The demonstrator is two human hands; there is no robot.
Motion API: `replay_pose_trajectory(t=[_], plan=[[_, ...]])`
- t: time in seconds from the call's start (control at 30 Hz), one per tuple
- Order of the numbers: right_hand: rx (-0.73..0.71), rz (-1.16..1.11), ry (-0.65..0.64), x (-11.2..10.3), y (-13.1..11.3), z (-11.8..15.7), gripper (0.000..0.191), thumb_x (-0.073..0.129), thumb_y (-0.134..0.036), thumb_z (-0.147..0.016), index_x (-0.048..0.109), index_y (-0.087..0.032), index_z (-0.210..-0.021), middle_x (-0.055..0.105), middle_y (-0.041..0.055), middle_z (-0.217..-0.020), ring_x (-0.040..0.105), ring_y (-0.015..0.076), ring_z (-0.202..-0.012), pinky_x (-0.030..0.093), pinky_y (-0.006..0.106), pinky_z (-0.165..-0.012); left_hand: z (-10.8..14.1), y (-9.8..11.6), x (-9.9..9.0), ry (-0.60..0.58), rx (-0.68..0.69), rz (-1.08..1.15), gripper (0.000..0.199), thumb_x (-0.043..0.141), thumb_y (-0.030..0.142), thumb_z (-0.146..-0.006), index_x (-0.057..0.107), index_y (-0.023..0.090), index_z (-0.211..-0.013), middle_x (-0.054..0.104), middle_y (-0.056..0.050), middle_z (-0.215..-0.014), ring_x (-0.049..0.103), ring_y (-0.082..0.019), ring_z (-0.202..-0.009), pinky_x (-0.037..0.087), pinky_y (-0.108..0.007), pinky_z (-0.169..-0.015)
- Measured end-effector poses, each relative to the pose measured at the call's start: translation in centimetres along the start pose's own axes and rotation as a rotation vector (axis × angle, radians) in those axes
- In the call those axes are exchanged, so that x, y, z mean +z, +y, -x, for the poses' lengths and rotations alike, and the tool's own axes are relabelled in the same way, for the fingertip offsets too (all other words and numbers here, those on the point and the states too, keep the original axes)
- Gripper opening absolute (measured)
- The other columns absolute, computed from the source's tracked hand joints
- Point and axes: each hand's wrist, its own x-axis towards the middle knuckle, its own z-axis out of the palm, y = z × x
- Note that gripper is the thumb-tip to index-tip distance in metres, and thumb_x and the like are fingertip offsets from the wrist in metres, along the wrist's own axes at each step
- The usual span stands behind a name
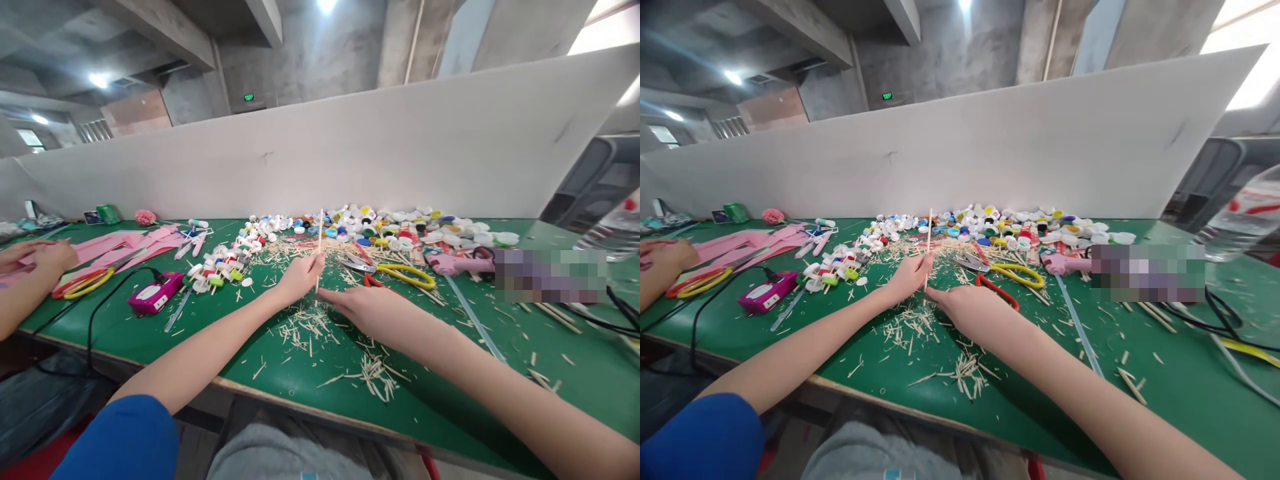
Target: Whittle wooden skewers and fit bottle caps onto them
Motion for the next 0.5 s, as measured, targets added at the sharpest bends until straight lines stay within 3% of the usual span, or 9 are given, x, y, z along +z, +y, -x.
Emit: replay_pose_trajectory(t=[0.2, 0.33, 0.5], plan=[[-0.031, -0.029, 0.044, 0.3, 0.2, 0.1, 0.046, 0.034, -0.021, -0.095, 0.047, -0.029, -0.139, 0.062, 0.0041, -0.083, 0.051, 0.0060, -0.061, 0.024, 0.019, -0.050, 0.0, 0.2, -0.2, 0.012, -0.003, -0.064, 0.051, 0.023, 0.052, -0.094, 0.045, 0.018, -0.063, 0.047, 0.002, -0.053, 0.047, -0.010, -0.054, 0.036, -0.023, -0.062], [-0.031, 0.051, 0.140, 1.4, 1.0, -0.2, 0.048, 0.038, -0.019, -0.094, 0.047, -0.031, -0.139, 0.059, 0.0029, -0.081, 0.042, 0.0034, -0.054, 0.017, 0.019, -0.048, -0.2, -0.1, -0.1, 0.053, -0.017, -0.067, 0.052, 0.021, 0.054, -0.094, 0.046, 0.019, -0.064, 0.048, 0.002, -0.053, 0.048, -0.010, -0.055, 0.036, -0.024, -0.064], [-0.015, 0.055, 0.131, 2.0, 1.4, -0.7, 0.048, 0.037, -0.021, -0.095, 0.043, -0.034, -0.141, 0.057, 0.0010, -0.081, 0.031, 0.0024, -0.049, 0.014, 0.020, -0.049, -0.5, -0.4, 0.0, 0.041, -0.061, -0.045, 0.052, 0.021, 0.055, -0.094, 0.045, 0.019, -0.064, 0.044, 0.003, -0.048, 0.048, -0.011, -0.052, 0.037, -0.024, -0.063]])
